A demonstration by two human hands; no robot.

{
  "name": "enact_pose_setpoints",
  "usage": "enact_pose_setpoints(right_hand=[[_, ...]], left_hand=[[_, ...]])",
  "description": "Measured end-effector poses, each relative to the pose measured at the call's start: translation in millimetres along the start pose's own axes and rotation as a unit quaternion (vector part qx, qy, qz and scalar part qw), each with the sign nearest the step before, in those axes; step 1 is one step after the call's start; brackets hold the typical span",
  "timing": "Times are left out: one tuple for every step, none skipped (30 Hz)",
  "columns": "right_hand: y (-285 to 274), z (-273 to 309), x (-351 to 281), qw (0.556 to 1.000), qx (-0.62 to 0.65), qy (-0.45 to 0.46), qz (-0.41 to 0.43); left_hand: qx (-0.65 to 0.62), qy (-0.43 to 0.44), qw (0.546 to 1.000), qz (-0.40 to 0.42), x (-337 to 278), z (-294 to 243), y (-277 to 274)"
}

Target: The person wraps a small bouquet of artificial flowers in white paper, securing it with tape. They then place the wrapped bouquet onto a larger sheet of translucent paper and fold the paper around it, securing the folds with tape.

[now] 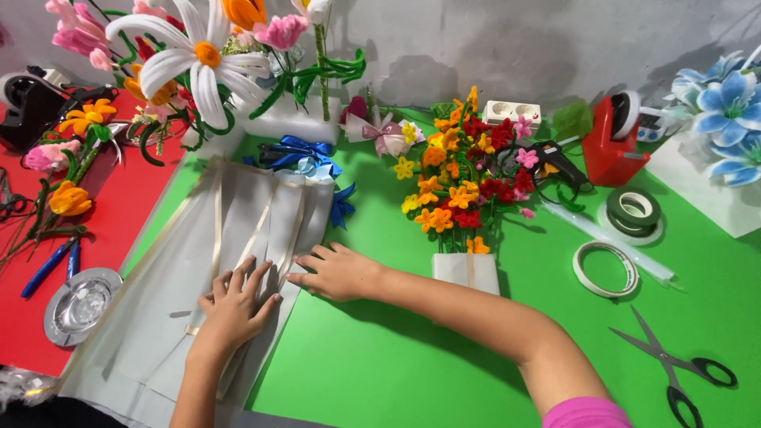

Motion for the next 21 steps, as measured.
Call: enact_pose_setpoints(right_hand=[[0, -1, -5, 1.0, 0.002, -0.002, 0.0], [-1, -1, -10, 1.0, 0.006, -0.005, -0.004], [-1, -1, -16, 1.0, 0.01, -0.01, -0.008], [-5, -3, -19, 1.0, 0.011, -0.013, -0.008], [-8, -6, -23, 1.0, 0.022, -0.016, 0.002], [-11, -9, -28, 0.999, 0.033, -0.018, 0.012], [-18, -13, -32, 0.999, 0.034, -0.021, 0.012], [-24, -17, -36, 0.999, 0.036, -0.02, 0.028], [-30, -22, -41, 0.998, 0.037, -0.018, 0.043], [-40, -27, -45, 0.998, 0.038, -0.02, 0.042], [-50, -32, -50, 0.997, 0.036, -0.01, 0.062], [-59, -38, -56, 0.996, 0.034, 0.0, 0.081], [-65, -48, -60, 0.996, 0.034, 0.0, 0.081], [-69, -59, -64, 0.995, 0.02, 0.016, 0.095], [-74, -69, -69, 0.993, 0.006, 0.032, 0.11], [-71, -76, -74, 0.993, 0.006, 0.031, 0.11], [-69, -85, -78, 0.995, -0.02, 0.041, 0.094], [-68, -94, -83, 0.995, -0.046, 0.051, 0.077], [-86, -74, -81, 0.995, -0.046, 0.05, 0.074], [-102, -51, -81, 0.995, 0.028, 0.045, 0.089], [-119, -29, -79, 0.989, 0.102, 0.037, 0.104]], left_hand=[[0.001, -0.003, 1.0, 0.001, -1, -2, -5], [-0.005, -0.004, 1.0, 0.007, -1, -3, -10], [-0.011, -0.006, 1.0, 0.013, -3, -5, -14], [-0.011, -0.009, 1.0, 0.013, -3, -4, -16], [-0.014, -0.008, 1.0, 0.012, -2, -5, -16], [-0.016, -0.007, 1.0, 0.01, -3, -5, -18], [-0.016, -0.01, 1.0, 0.01, -2, -3, -18], [-0.022, -0.009, 1.0, 0.013, -2, -2, -18], [-0.028, -0.007, 0.999, 0.015, -2, -1, -18], [-0.027, -0.009, 0.999, 0.014, -2, 0, -20], [-0.029, -0.006, 0.999, 0.014, -2, -1, -22], [-0.031, -0.002, 0.999, 0.013, -2, -1, -23], [-0.03, -0.002, 0.999, 0.013, -1, 0, -20], [-0.022, 0.003, 1.0, 0.014, 1, 2, -18], [-0.014, 0.007, 1.0, 0.016, 1, 3, -15], [-0.014, 0.007, 1.0, 0.016, 1, 1, -18], [-0.014, 0.007, 1.0, 0.014, 1, 0, -21], [-0.014, 0.008, 1.0, 0.011, 2, -2, -24], [-0.013, 0.007, 1.0, 0.009, 0, -5, -29], [-0.027, 0.009, 1.0, 0.002, -1, -8, -34], [-0.043, 0.01, 0.999, -0.007, -2, -11, -40]])
Point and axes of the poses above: each hand's wrist, its own x-axis towards the middle knuckle, its own y-axis out of the palm, z = x × y, the point moved 4 cm from there along x, towards the middle knuckle, and after that the axes turned 10 degrees about -z, right-handed, at the moved point
